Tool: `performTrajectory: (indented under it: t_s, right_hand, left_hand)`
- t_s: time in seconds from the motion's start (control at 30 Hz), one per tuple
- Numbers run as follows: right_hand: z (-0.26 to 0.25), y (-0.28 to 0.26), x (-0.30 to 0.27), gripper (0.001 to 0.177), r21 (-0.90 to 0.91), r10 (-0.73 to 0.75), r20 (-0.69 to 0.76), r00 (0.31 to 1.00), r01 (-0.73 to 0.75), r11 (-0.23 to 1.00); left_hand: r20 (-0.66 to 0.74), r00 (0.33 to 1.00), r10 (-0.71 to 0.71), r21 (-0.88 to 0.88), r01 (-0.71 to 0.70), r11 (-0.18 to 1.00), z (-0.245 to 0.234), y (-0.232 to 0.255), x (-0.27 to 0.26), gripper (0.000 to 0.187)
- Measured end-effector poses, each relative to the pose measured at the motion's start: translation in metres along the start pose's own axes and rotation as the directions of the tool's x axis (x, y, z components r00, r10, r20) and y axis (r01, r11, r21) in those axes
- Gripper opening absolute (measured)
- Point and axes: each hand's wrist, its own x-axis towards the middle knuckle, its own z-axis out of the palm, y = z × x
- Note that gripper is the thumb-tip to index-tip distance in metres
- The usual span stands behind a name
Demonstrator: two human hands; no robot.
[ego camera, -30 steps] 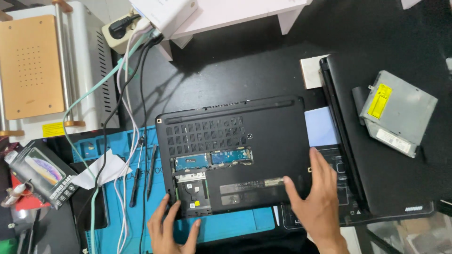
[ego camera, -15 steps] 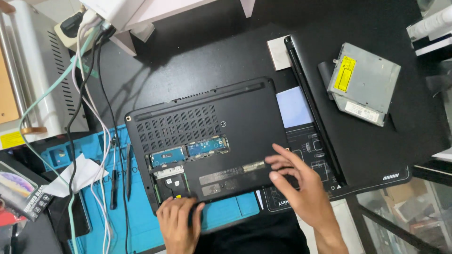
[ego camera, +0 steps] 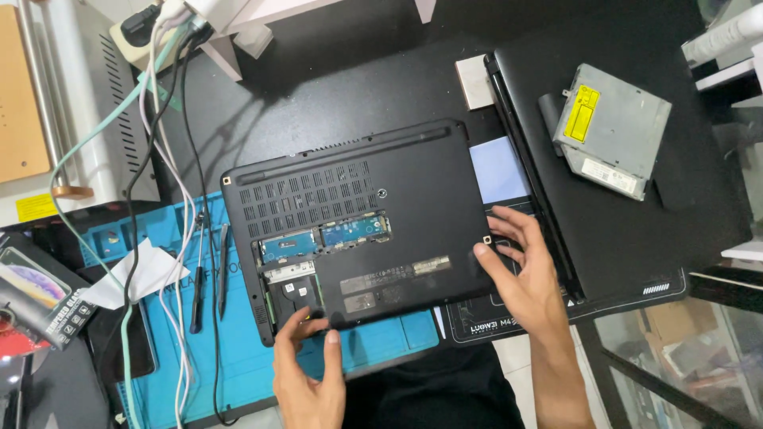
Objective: The person removes the back cover of a laptop to access the internal components. They then disconnect several ribbon cables and connectors from the motherboard using their hands.
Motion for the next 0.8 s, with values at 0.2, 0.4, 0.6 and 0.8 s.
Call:
performTrajectory:
  t_s: [0.2,0.4,0.6,0.8]
  right_hand:
    - [-0.01,0.02,0.012,0.05,0.314,0.034,0.04,0.999,-0.045,0.948]
    - [-0.014,0.017,0.016,0.046,0.384,0.12,0.066,0.991,-0.136,0.913]
    - [-0.023,0.014,0.019,0.048,0.333,0.132,0.114,0.985,-0.163,0.929]
    - [-0.024,0.017,0.03,0.053,0.278,0.118,0.169,0.979,-0.162,0.947]
  left_hand:
    - [0.066,0.937,0.343,0.376,-0.342,0.861,-0.005,-0.004,0.005,0.061]
    - [0.177,0.805,0.567,0.4,-0.585,0.706,0.006,-0.015,0.016,0.072]
    - [0.146,0.734,0.663,0.342,-0.666,0.663,0.012,-0.019,0.027,0.073]
    - [0.082,0.645,0.76,0.364,-0.729,0.58,0.013,-0.027,0.029,0.074]
